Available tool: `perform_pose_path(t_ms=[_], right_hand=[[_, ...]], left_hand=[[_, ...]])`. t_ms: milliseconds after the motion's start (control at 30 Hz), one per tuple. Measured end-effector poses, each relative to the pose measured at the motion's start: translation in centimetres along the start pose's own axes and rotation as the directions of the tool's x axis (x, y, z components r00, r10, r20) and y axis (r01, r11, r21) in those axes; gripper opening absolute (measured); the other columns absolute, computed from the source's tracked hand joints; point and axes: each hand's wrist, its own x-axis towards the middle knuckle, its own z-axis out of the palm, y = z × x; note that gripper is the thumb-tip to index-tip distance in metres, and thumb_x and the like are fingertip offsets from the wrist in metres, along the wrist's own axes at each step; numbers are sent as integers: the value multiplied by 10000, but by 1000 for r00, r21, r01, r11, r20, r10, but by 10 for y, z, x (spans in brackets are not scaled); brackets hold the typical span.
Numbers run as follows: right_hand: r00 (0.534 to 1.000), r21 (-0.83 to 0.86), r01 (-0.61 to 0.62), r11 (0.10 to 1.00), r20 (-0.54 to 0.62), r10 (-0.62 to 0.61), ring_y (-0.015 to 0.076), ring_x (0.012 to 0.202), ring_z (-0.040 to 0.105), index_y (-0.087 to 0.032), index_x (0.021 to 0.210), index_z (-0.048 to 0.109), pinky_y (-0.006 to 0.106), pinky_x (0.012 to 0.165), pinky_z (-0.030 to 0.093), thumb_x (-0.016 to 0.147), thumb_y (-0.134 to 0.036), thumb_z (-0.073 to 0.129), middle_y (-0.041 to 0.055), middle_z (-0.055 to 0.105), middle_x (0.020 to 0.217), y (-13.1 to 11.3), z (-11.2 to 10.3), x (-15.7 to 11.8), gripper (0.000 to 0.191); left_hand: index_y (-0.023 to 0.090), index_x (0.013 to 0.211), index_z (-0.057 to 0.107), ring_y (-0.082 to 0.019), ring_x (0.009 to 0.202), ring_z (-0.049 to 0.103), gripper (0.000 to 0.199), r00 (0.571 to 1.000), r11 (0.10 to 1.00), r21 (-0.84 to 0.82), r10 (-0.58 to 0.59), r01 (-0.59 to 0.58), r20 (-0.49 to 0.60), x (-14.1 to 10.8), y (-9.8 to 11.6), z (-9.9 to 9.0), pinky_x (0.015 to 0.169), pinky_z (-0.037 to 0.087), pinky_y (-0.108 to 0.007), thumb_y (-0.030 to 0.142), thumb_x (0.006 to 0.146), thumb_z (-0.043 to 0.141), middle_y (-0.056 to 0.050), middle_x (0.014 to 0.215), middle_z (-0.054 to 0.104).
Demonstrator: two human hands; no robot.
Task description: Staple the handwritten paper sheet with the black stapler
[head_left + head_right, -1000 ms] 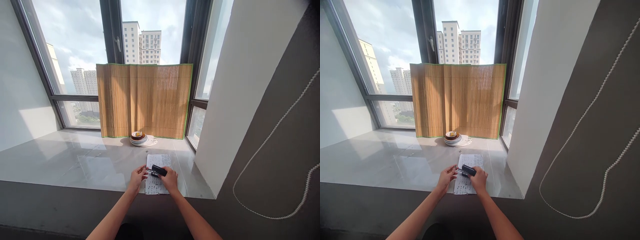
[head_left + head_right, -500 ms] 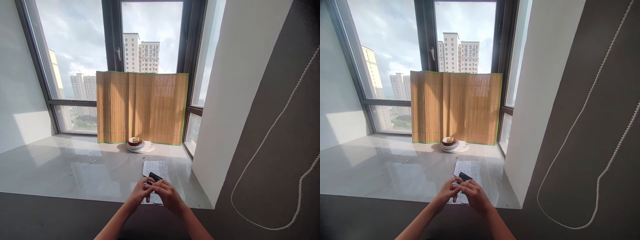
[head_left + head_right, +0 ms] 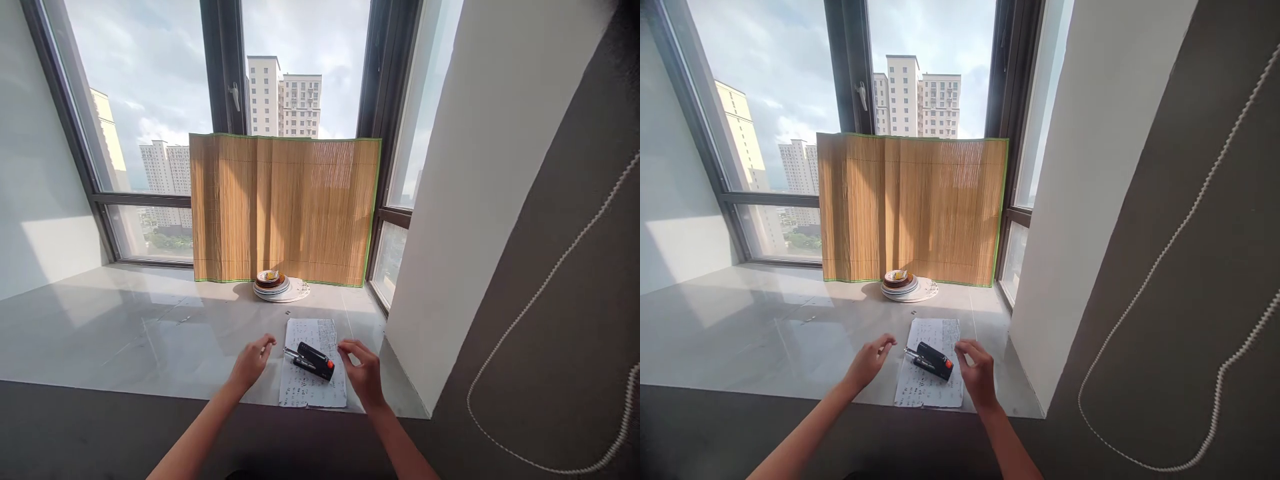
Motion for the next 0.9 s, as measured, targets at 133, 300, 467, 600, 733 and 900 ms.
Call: perform_pose_path(t_ms=[133, 300, 467, 600, 733, 900], right_hand=[[959, -146, -283, 948, -21, 283, 264, 763, 742, -209, 920, 800, 409, 752, 613, 905, -336, 630, 92, 784, 867, 61, -18, 15, 213], [879, -327, -441, 836, 32, 476, 232, 772, 737, -213, 936, 805, 344, 816, 569, 834, -288, 674, 48, 795, 824, 108, -13, 43, 182], [824, -488, -448, 749, 101, 558, 226, 953, 741, -222, 992, 814, 296, 862, 529, 900, -262, 658, 52, 820, 978, 132, 18, 75, 185], [790, -552, -449, 702, 121, 601, 242, 1059, 719, -214, 962, 823, 287, 882, 511, 908, -235, 666, 78, 816, 1024, 149, 40, 87, 168], [767, -563, -486, 669, 93, 635, 251, 1012, 726, -198, 931, 823, 289, 815, 505, 925, -258, 657, 115, 807, 1000, 163, 51, 91, 177], [756, -548, -519, 657, 64, 651, 239, 942, 732, -194, 1073, 798, 282, 766, 494, 912, -299, 676, 95, 804, 954, 171, 49, 93, 227]], left_hand=[[243, 1353, 686, -335, 1435, 521, 418, 1000, 852, 523, -6, -9, 27, 3, -59, -10, 1203, 352, -577, 287, 989, 485, -128, 1519, 619], [245, 1454, 631, -309, 1443, 512, 491, 999, 730, 682, 9, -41, 50, -3, -79, 0, 1207, 346, -564, 236, 1032, 381, -113, 1570, 571], [259, 1418, 654, -299, 1397, 549, 457, 999, 734, 678, 27, -46, 38, 0, -75, -2, 1191, 368, -535, 250, 1026, 420, -90, 1539, 599], [268, 1391, 668, -291, 1369, 565, 435, 1000, 741, 671, 20, -30, 22, -1, -72, -3, 1186, 367, -520, 248, 1013, 452, -79, 1520, 615], [270, 1386, 664, -285, 1354, 568, 424, 1000, 747, 664, 14, -21, 17, -2, -69, -3, 1169, 369, -508, 247, 1013, 464, -77, 1513, 620], [282, 1361, 672, -278, 1335, 579, 407, 1000, 756, 655, 20, -17, 2, -2, -67, -3, 1156, 372, -493, 239, 1003, 482, -77, 1492, 632]])
